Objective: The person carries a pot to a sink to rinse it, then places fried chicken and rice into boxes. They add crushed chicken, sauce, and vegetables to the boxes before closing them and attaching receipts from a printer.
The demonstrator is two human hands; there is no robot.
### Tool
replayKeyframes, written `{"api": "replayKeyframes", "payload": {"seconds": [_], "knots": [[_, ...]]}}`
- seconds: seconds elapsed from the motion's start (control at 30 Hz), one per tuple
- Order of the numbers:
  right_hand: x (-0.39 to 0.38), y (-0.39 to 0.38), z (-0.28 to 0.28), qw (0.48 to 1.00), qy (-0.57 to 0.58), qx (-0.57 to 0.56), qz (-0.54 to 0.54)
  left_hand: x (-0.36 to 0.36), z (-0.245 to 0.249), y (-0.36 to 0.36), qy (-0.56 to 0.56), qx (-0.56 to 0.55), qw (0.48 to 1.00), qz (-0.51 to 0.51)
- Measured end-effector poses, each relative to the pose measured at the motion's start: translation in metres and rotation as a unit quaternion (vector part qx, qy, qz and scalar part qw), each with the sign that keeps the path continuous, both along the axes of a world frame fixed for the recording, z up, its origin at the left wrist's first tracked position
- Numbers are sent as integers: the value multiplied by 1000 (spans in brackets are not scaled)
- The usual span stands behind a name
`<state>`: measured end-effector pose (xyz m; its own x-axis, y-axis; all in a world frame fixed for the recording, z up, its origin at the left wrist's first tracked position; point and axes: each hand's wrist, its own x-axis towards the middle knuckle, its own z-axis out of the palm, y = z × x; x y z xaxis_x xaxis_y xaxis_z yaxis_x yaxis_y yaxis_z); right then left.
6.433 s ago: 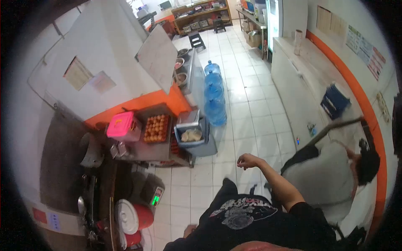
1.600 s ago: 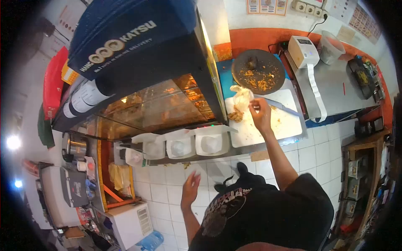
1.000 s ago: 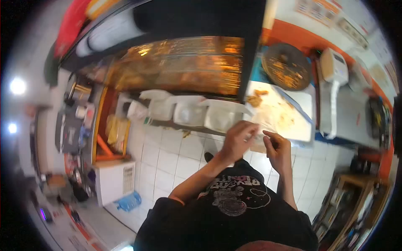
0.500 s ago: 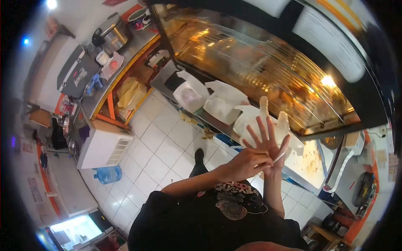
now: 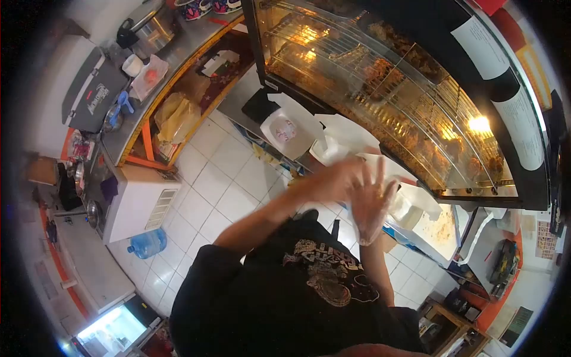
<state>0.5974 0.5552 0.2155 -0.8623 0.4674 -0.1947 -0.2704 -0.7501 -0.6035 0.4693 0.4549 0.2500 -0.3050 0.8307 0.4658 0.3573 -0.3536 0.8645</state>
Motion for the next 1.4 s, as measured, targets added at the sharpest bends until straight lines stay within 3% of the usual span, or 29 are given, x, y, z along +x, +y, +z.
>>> {"api": "replayKeyframes", "payload": {"seconds": [0.03, 0.07, 0.13, 0.17, 0.2, 0.27, 0.37, 0.43, 0.5, 0.53, 0.57, 0.6, 0.63, 0.67, 0.7, 0.73, 0.77, 0.8, 0.87, 0.9, 0.93, 0.97, 1.0, 1.03, 1.07, 1.17, 1.23, 1.3, 1.4], "knots": [[2, 8, 6, 1000, 6, 0, -1, -34, 8, 1, -22, -29, 987, 158], [6, 13, 11, 999, 10, 41, -22, -88, -7, 21, 94, 67, 930, 348], [20, 14, 19, 993, -8, 84, -81, -174, -3, 47, 59, 143, 859, 487], [29, 16, 23, 988, -28, 95, -115, -202, 2, 63, 79, 215, 817, 530], [44, 18, 17, 985, -22, 84, -148, -217, 3, 75, 80, 232, 824, 510], [74, 11, 9, 974, -46, 95, -201, -246, -5, 98, 233, 196, 743, 596], [106, -7, -11, 940, -95, 80, -319, -240, -10, 109, 245, 171, 737, 607], [102, -24, -17, 922, -159, 112, -334, -224, -11, 120, 235, 168, 772, 567], [56, -38, 6, 938, -129, 130, -295, -195, -21, 132, 242, 166, 803, 519], [20, -48, 28, 929, -168, 189, -271, -181, -25, 138, 245, 163, 821, 490], [-8, -47, 32, 895, -199, 327, -229, -164, -31, 139, 285, 138, 852, 417], [-35, -47, 36, 841, -227, 456, -180, -147, -39, 128, 320, 111, 878, 340], [-81, -68, 75, 756, -246, 586, -159, -136, -33, 106, 254, 127, 944, 170], [-117, -63, 91, 490, -160, 842, -161, -131, -59, 103, 324, 180, 926, 72], [-145, -69, 94, 749, -172, 631, -106, -125, -65, 69, 189, 143, 971, -39], [-175, -66, 88, 756, -144, 632, -86, -118, -69, 35, 9, 111, 983, -147], [-205, -69, 97, 755, -187, 625, -69, -112, -73, 2, -157, 81, 961, -211], [-230, -66, 99, 683, -226, 689, -86, -123, -93, -23, 93, 5, 987, -131], [-278, -29, 38, 571, -79, 789, -212, -132, -131, -78, 146, -10, 985, -93], [-294, -17, 41, 499, -207, 825, -169, -144, -143, -102, 128, -96, 981, -106], [-303, 16, -16, 356, -240, 864, -263, -158, -146, -128, 35, -187, 976, -103], [-320, 37, -24, 339, -279, 866, -238, -172, -155, -153, -8, -195, 977, -82], [-336, 57, -24, 346, -322, 860, -191, -189, -163, -175, 76, -185, 978, -57], [-349, 78, -25, 356, -368, 849, -129, -198, -180, -197, 36, -241, 969, -30], [-362, 98, -25, 368, -407, 834, -60, -209, -166, -215, 17, -319, 948, -19], [-388, 139, -22, 400, -457, 791, 70, -216, -181, -250, -21, -337, 940, 47], [-399, 146, -22, 391, -459, 797, 39, -215, -171, -252, -73, -363, 928, 39], [-401, 148, -15, 394, -442, 805, -32, -212, -176, -246, -122, -319, 939, 42], [-385, 140, 3, 420, -394, 806, -138, -215, -177, -219, -47, -271, 961, 27]]}}
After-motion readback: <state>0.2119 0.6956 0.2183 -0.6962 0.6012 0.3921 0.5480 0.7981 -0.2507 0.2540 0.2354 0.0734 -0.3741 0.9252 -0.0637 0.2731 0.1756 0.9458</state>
